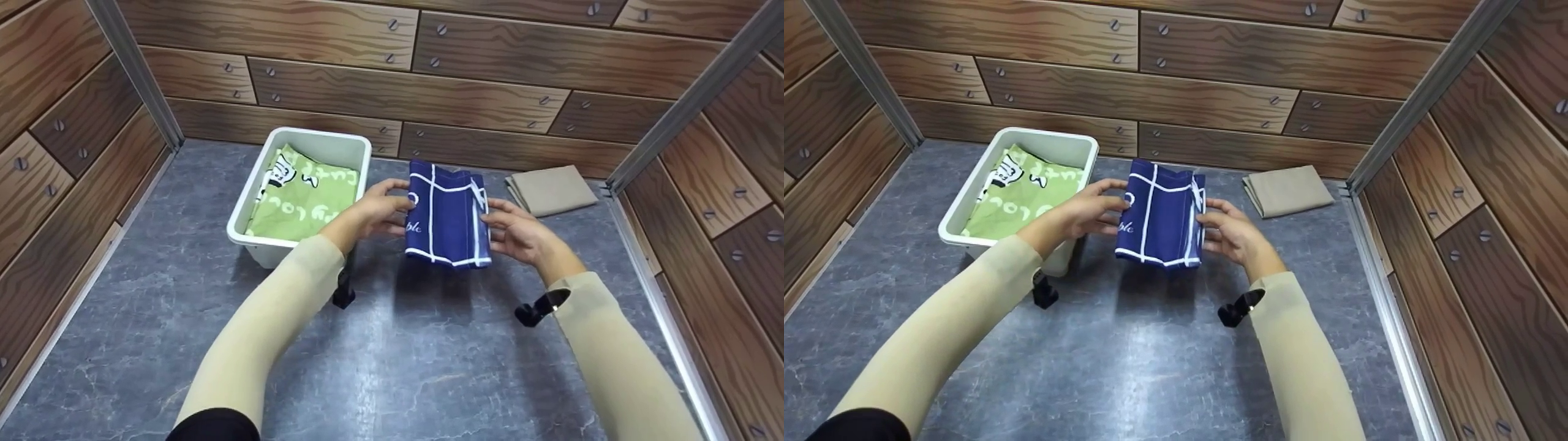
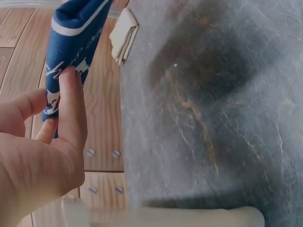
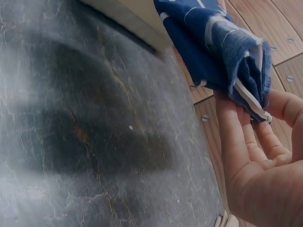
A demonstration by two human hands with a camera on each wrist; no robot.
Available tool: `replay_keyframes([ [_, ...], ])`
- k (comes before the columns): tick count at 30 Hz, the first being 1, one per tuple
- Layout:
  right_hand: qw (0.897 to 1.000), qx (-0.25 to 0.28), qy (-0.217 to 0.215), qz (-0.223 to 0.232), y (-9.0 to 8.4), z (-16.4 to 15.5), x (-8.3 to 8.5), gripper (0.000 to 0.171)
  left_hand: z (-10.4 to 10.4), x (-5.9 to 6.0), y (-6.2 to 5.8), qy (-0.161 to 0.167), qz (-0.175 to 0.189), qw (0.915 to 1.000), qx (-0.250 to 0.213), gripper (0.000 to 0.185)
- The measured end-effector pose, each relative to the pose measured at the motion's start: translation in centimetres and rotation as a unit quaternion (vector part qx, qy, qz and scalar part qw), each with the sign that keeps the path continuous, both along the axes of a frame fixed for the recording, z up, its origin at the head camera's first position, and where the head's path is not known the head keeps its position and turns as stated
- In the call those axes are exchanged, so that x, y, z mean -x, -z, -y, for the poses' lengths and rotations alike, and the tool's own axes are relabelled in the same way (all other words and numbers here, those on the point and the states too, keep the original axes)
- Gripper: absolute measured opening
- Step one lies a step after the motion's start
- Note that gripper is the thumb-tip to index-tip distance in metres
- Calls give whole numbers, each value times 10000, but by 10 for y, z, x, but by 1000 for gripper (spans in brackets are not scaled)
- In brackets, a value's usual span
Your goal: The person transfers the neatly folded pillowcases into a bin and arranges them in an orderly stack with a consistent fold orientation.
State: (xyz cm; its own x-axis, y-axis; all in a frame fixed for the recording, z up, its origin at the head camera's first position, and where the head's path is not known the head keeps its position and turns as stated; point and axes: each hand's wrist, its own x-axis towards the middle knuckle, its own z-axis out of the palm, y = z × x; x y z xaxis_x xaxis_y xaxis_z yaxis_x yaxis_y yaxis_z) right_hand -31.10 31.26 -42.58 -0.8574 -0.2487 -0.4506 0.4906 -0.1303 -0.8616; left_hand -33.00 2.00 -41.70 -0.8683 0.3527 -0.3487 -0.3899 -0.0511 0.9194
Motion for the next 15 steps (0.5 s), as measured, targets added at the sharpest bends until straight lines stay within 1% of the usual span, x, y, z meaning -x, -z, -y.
replay_keyframes([
  [5,10000,29,-14,2,-3,6,0,41,7,-2,-4,-20,-61,10000,19,53],
  [15,9996,259,-44,-80,-9,13,2,35,16,-2,-16,-35,-156,9999,-46,52],
])
